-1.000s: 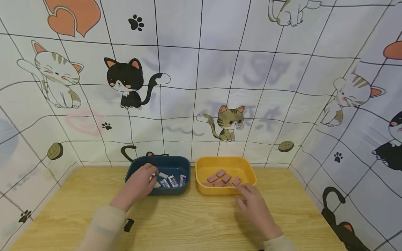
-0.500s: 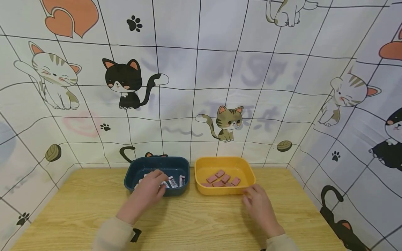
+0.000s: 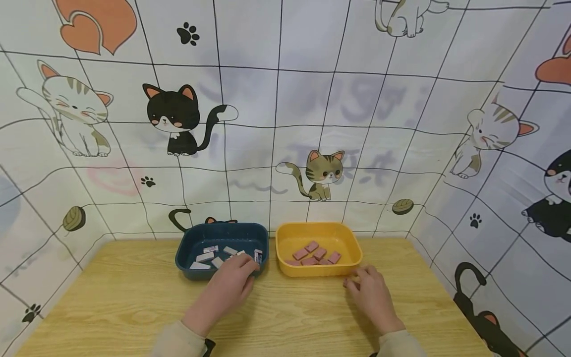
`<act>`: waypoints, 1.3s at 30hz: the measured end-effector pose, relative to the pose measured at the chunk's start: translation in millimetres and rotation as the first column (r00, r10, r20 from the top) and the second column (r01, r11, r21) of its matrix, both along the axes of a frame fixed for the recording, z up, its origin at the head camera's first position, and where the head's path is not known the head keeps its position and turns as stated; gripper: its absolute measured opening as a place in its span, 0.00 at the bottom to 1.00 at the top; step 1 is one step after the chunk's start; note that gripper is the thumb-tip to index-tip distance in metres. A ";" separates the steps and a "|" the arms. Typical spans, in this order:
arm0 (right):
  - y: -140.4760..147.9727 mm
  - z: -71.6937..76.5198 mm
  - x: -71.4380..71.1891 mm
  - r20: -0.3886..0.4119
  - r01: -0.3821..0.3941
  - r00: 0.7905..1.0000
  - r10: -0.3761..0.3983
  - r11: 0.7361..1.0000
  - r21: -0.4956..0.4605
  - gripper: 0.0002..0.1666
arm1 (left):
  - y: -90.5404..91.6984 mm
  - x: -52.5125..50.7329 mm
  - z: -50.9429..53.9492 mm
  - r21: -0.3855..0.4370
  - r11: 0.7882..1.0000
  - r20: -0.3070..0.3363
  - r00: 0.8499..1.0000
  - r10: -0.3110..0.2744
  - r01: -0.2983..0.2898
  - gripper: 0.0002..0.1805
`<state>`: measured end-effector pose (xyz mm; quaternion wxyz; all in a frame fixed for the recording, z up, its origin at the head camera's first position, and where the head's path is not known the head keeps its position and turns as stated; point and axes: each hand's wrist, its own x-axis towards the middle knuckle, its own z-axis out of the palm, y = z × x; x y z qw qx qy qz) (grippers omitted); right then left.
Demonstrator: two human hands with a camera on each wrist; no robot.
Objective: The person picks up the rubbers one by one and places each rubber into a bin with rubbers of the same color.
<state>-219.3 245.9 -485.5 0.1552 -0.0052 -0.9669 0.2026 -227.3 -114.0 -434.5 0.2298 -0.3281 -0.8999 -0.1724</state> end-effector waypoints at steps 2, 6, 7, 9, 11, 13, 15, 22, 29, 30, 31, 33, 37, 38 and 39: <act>1.7 -1.8 -1.8 0.016 -0.001 1.000 0.001 1.000 0.015 0.17 | 3.7 2.4 -2.1 0.004 1.000 -0.012 1.000 -0.011 0.011 0.09; 4.9 -3.4 -5.5 0.042 -0.013 0.999 0.011 0.999 0.042 0.18 | 9.5 7.4 -5.4 -0.014 0.999 -0.025 0.999 -0.032 0.032 0.10; 5.2 -3.4 -6.7 0.045 -0.019 0.999 0.017 0.999 0.046 0.18 | 11.0 9.0 -5.7 -0.025 0.999 -0.015 0.999 -0.030 0.030 0.11; 5.0 -2.9 -8.6 0.056 -0.027 0.998 0.024 0.998 0.055 0.17 | 14.0 11.9 -6.3 -0.047 0.999 0.012 1.000 -0.023 0.024 0.11; 4.3 -3.1 -10.0 0.065 -0.031 0.998 0.026 0.997 0.068 0.15 | 17.4 14.3 -7.4 -0.074 0.997 0.039 0.999 -0.012 0.015 0.12; 3.0 -2.6 -11.5 0.074 -0.042 0.997 0.036 0.996 0.083 0.12 | 20.7 16.3 -8.7 -0.098 0.995 0.042 0.999 -0.007 0.011 0.12; 1.9 -2.2 -12.6 0.083 -0.053 0.996 0.045 0.993 0.103 0.10 | 23.6 17.3 -11.0 -0.118 0.993 0.037 0.999 -0.008 0.012 0.13; 1.2 0.1 -13.8 0.126 -0.091 0.989 0.071 0.983 0.157 0.10 | 34.0 19.0 -16.7 -0.170 0.984 0.059 0.998 -0.033 0.043 0.12; 4.5 -0.2 -14.8 0.137 -0.135 0.984 0.110 0.973 0.188 0.10 | 42.5 19.6 -21.6 -0.194 0.980 0.194 0.981 -0.005 0.043 0.11; 5.1 -0.2 -15.0 0.135 -0.140 0.984 0.115 0.972 0.189 0.09 | 43.4 19.6 -22.0 -0.195 0.980 0.203 0.979 -0.003 0.044 0.11; 5.9 -0.3 -15.2 0.134 -0.145 0.984 0.120 0.971 0.193 0.10 | 44.3 19.5 -22.4 -0.198 0.979 0.203 0.979 -0.002 0.043 0.11; 7.7 -0.9 -15.7 0.130 -0.150 0.984 0.125 0.968 0.202 0.10 | 46.3 19.5 -23.0 -0.200 0.978 0.197 0.980 -0.010 0.050 0.11; 10.8 -2.9 -15.8 0.125 -0.163 0.982 0.139 0.964 0.211 0.10 | 50.6 20.2 -24.9 -0.211 0.975 0.167 0.986 -0.029 0.065 0.11; 11.2 -3.3 -15.8 0.123 -0.167 0.982 0.144 0.964 0.208 0.10 | 51.7 20.4 -25.5 -0.213 0.975 0.161 0.986 -0.033 0.067 0.11; 11.4 -3.6 -15.7 0.122 -0.172 0.981 0.150 0.964 0.203 0.11 | 52.8 20.7 -26.2 -0.217 0.974 0.153 0.988 -0.035 0.068 0.10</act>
